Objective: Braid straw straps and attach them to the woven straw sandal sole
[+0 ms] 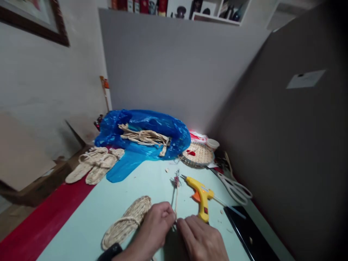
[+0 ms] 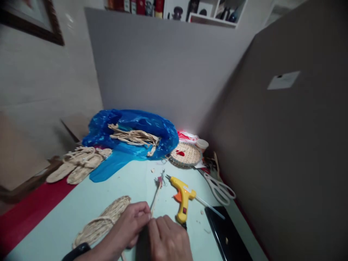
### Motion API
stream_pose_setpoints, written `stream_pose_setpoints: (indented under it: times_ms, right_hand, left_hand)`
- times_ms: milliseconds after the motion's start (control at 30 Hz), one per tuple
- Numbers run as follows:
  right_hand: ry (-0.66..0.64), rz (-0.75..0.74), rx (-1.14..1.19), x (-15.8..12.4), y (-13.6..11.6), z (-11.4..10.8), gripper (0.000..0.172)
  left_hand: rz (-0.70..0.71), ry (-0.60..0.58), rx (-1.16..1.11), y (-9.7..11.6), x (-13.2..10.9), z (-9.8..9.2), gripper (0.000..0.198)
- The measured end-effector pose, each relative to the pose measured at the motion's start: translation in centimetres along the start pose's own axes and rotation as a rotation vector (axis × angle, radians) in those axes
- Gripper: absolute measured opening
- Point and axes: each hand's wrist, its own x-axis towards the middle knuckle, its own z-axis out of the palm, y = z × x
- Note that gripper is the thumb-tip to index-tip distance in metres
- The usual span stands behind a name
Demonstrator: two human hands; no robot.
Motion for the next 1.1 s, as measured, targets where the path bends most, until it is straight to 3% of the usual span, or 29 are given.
stream_pose_setpoints:
  times_ms: [133, 367, 433, 567, 633, 700, 767, 933, 1100]
  right_hand:
    - [0.052, -0.052, 0.006, 0.5, -1.1, -0.1, 0.031]
    - [-0.113, -0.081, 0.059, 0.2, -1.0, -0.4, 0.018]
    - [-0.133, 0.028, 0.175, 0.4, -0.7, -1.0, 0.013]
    - [-0.070, 0.480, 0.399, 1.1, 0.1, -2.4, 0.018]
    - [-0.162, 0.634, 0.566, 1.3, 0.5, -2.8, 0.021]
    - [-0.309, 0.707, 0.745, 1.3, 0.8, -2.7, 0.023]
    - [-0.370, 0.753, 0.865, 1.3, 1.2, -2.1, 0.024]
    - [-0.306, 0.858, 1.076, 1.6, 1.9, -0.6, 0.020]
    - [-0.258, 0.893, 0.978, 1.6, 1.4, -0.5, 0.021]
  left_hand:
    - [-0.087, -0.053, -0.097, 0.7, -0.7, -0.1, 0.025]
    - [-0.149, -0.038, -0.177, 1.5, -1.7, 0.0, 0.029]
    - [-0.151, -0.023, -0.166, 1.2, -1.6, 0.0, 0.031]
    - [-0.133, -0.022, -0.172, 0.6, -1.2, -0.2, 0.033]
    - [-0.122, -0.034, -0.189, 0.4, -1.1, -0.2, 0.032]
    - [-0.100, -0.022, -0.182, 0.4, -1.2, -0.1, 0.032]
    - [-0.061, 0.005, -0.129, 0.5, -1.2, -0.1, 0.033]
    - [0.105, 0.033, 0.188, 0.8, -1.5, -0.3, 0.031]
    - [0.140, 0.094, 0.508, 0.8, -2.3, -0.8, 0.030]
